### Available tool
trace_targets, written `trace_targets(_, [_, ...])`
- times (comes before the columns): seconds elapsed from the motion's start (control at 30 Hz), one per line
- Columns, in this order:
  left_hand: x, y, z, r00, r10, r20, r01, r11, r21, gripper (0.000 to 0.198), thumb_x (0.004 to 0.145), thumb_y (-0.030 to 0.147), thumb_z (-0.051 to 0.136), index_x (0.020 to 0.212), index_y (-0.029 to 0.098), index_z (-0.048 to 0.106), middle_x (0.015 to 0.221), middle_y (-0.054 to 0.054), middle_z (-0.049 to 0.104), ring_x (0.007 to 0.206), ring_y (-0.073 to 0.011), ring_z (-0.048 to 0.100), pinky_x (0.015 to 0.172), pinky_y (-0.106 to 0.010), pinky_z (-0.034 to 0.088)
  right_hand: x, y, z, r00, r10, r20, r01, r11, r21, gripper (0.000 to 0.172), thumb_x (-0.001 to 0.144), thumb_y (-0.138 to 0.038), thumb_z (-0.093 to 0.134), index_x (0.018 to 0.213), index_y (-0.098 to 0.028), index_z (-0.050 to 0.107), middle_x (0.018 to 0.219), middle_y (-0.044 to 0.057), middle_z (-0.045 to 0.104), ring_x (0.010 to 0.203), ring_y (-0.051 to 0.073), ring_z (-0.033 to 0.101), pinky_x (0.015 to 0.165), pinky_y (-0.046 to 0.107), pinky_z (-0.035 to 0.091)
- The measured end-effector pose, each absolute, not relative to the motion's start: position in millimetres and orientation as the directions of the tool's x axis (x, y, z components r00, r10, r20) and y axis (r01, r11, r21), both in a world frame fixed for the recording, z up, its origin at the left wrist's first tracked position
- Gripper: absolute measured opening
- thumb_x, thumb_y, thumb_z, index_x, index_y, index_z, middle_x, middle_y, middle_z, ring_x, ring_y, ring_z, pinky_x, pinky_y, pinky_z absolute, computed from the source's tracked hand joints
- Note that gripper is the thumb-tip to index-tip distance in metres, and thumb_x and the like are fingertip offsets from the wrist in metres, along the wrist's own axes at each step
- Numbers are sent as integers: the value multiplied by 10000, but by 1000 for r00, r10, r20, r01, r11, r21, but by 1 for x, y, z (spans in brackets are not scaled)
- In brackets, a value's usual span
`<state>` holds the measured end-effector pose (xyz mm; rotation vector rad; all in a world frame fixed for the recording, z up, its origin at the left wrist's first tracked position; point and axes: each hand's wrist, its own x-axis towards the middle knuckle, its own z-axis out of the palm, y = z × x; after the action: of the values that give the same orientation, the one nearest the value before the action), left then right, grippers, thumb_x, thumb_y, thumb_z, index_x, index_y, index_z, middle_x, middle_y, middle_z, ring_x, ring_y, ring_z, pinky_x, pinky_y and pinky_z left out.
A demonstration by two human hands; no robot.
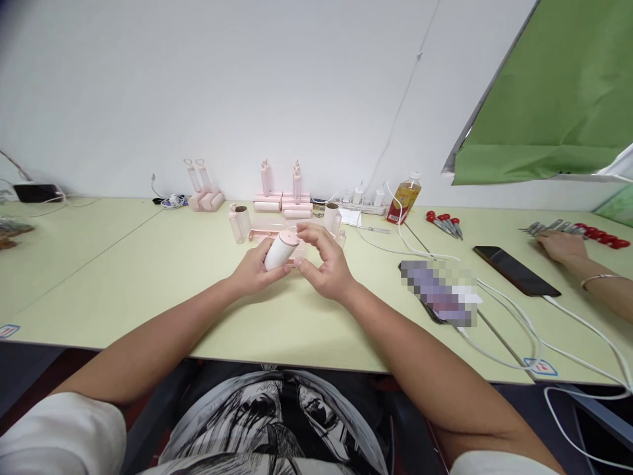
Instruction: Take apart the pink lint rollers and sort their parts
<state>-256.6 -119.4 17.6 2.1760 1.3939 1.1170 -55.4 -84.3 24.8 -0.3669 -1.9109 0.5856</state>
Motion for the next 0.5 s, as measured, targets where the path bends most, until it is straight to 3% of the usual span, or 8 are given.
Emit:
trace_targets(0.13, [-257, -118, 20, 181, 866, 466, 603, -472, 643, 511, 811, 512, 631, 1193, 191, 521, 1081, -64, 646, 932, -233, 617, 779, -342, 465, -57, -83, 23, -238, 489, 839, 30, 867, -497, 505, 837, -372, 639, 1298, -326, 436, 1459, 98, 354, 1121, 244, 551, 903, 458, 532])
trace_targets(0.23, [-258, -118, 19, 181, 868, 462, 609, -467, 641, 493, 805, 508, 635, 1165, 188, 531, 1061, -62, 641, 908, -227, 611, 771, -339, 463, -58, -85, 24, -112, 452, 885, 58, 892, -448, 598, 832, -386, 633, 1362, -344, 358, 1447, 102, 327, 986, 212, 556, 799, 425, 550])
trace_targets(0.3, [-259, -118, 18, 189, 869, 457, 606, -470, 642, 496, 806, 514, 628, 1165, 186, 529, 1053, -60, 638, 902, -225, 611, 763, -335, 461, -58, -88, 27, -245, 447, 860, 76, 894, -442, 604, 833, -383, 635, 1373, -330, 368, 1391, 106, 389, 926, 201, 556, 760, 406, 548])
trace_targets(0.4, [-260, -118, 16, 221, 887, 405, 603, -451, 658, 526, 806, 543, 614, 1184, 191, 512, 1064, -60, 636, 913, -235, 619, 756, -337, 465, -56, -92, 32, -570, 435, 698, 80, 874, -479, 503, 855, -329, 626, 1329, -307, 462, 1247, 91, 518, 845, 181, 568, 729, 372, 540])
trace_targets(0.5, [-261, -118, 16, 234, 886, 400, 573, -458, 679, 571, 808, 561, 611, 1215, 186, 469, 1125, -79, 623, 968, -251, 620, 784, -348, 469, -54, -93, 34, -572, 457, 681, 70, 855, -515, 453, 869, -280, 605, 1304, -308, 484, 1187, 76, 561, 856, 182, 572, 753, 372, 538])
